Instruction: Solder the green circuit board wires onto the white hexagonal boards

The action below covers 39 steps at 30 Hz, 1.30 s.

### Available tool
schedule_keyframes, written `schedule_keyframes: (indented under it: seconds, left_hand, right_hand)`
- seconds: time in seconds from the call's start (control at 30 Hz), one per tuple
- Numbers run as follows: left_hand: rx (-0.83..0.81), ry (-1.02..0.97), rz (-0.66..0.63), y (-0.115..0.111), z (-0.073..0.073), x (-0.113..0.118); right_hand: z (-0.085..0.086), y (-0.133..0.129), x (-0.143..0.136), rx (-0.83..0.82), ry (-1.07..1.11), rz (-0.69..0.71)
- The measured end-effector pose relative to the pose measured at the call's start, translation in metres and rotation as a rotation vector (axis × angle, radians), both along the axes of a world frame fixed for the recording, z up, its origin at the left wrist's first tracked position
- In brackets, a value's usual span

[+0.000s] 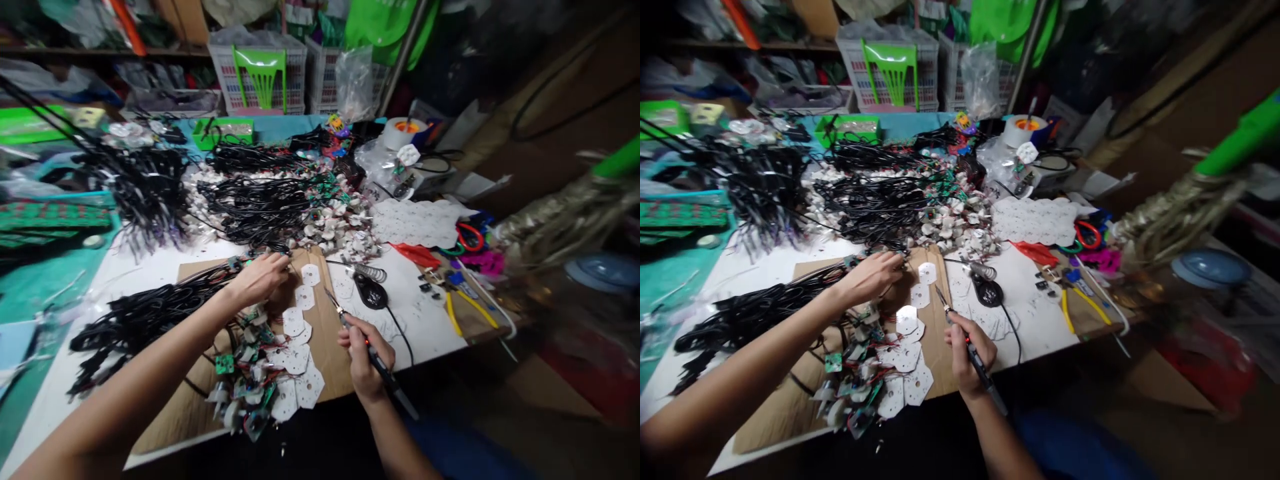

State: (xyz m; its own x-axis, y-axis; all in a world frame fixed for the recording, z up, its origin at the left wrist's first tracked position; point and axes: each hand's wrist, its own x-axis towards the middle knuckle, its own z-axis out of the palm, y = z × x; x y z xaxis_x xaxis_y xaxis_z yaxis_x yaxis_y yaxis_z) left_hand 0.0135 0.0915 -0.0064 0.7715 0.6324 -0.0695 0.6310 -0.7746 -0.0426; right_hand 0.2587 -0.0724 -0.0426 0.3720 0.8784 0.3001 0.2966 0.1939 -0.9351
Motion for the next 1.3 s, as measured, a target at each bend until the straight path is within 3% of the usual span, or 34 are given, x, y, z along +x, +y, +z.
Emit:
schedule_keyframes:
  seconds: [0.23,0.4,0.5,0.77,1.1,1.2,1.3]
  left_hand:
    - [-0.059,0.007,-0.087,0.005,-0.012,-0.009]
    - [-0.111,0.04,-0.079,0.004,-0.013,-0.015]
    - [-0.124,0.053,-0.093,0.009,-0.01,-0.015]
    - [-0.157,0.075,-0.116,0.012,-0.009,-0.008]
    - [-0.17,0.032,-0.193,0.021,-0.01,-0.008]
    - [-0.233,-0.029,-0.153,0.021,-0.011,-0.007]
    - [-0.274,-0.199,-0.018,0.02,-0.013,-0.009]
  right_hand:
    - [-0.007,-0.015,0.042,-0.012,-0.222,-0.16]
    - [-0.015,-0.013,0.06,0.138,-0.455,-0.192]
    - [-0.014,-0.008,0.061,0.215,-0.594,-0.157]
    - [-0.009,-0.006,0.054,0.137,-0.754,-0.085]
    - [-0.007,-0.004,0.052,0.166,-0.778,-0.084]
    - [-0.009,-0.004,0.054,0.192,-0.759,-0.112]
    - [-0.011,-0.003,0.055,0.241,-0.719,-0.162]
